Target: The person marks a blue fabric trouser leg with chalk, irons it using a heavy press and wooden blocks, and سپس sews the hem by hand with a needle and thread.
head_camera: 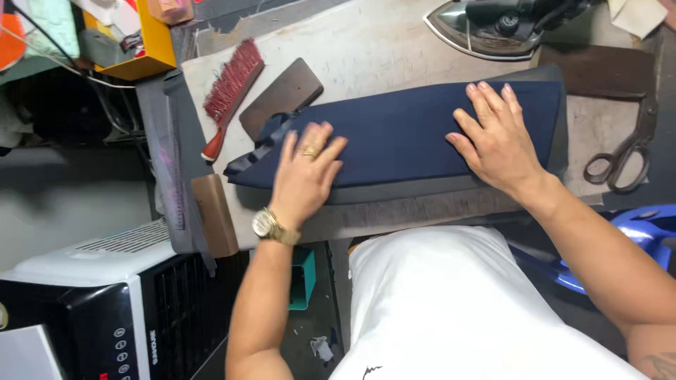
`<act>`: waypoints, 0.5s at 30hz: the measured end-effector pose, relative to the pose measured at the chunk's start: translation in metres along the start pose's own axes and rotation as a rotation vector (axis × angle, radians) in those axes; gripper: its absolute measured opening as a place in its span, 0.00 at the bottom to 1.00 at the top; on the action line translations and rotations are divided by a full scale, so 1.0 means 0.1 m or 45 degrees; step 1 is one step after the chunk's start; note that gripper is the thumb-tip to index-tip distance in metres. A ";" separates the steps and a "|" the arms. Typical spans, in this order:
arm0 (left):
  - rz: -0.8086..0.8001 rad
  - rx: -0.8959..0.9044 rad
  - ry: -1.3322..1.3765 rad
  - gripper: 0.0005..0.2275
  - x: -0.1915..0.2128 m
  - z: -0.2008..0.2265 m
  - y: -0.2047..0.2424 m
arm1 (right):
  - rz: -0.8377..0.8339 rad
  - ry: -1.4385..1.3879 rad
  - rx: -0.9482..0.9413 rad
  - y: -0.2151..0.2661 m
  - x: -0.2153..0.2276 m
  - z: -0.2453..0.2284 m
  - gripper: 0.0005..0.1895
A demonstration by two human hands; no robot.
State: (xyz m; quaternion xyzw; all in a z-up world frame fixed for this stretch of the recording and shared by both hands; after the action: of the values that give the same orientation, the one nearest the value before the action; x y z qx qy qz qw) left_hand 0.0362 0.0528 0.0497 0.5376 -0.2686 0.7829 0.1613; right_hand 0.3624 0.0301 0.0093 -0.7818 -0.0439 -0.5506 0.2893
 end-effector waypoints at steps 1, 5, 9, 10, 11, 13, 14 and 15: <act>0.011 0.041 -0.152 0.16 0.03 -0.13 0.03 | 0.002 0.027 -0.012 0.01 0.02 0.04 0.20; 0.402 0.687 -0.185 0.15 0.46 -0.86 0.63 | -0.165 0.010 -0.143 0.01 0.29 0.21 0.16; 0.899 1.825 0.854 0.11 -0.18 -1.19 1.84 | 0.138 -0.228 -0.327 0.29 0.51 0.55 0.08; 0.811 1.834 1.256 0.16 -0.44 -1.16 1.88 | 0.220 -0.255 -0.279 0.27 0.59 0.52 0.08; 0.701 1.826 1.653 0.22 -0.69 -1.09 1.91 | 0.301 -0.280 -0.229 0.24 0.66 0.50 0.09; 0.773 1.723 1.575 0.14 -0.75 -1.07 1.76 | 0.175 -0.211 -0.162 0.22 0.58 0.43 0.09; 0.896 1.621 1.474 0.13 -0.71 -1.09 1.72 | 0.056 -0.176 -0.058 0.16 0.48 0.35 0.09; 0.880 1.615 1.484 0.13 -0.60 -0.93 1.62 | 0.056 -0.164 -0.070 0.21 0.45 0.42 0.09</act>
State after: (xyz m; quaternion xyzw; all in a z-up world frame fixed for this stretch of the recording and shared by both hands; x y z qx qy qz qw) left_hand -0.0996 -0.0196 -0.0719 -0.0632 0.1880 0.9345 -0.2956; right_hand 0.4230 0.0222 0.0308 -0.8241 -0.0299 -0.4936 0.2763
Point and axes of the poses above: each hand's wrist, its own y-axis away from the middle knuckle, its own x-axis out of the back of the hand, z = x × y, the point moved 6 cm from there along -y, towards the middle knuckle, and after that the axes turned 5 degrees about -y, right-handed, at the moved point
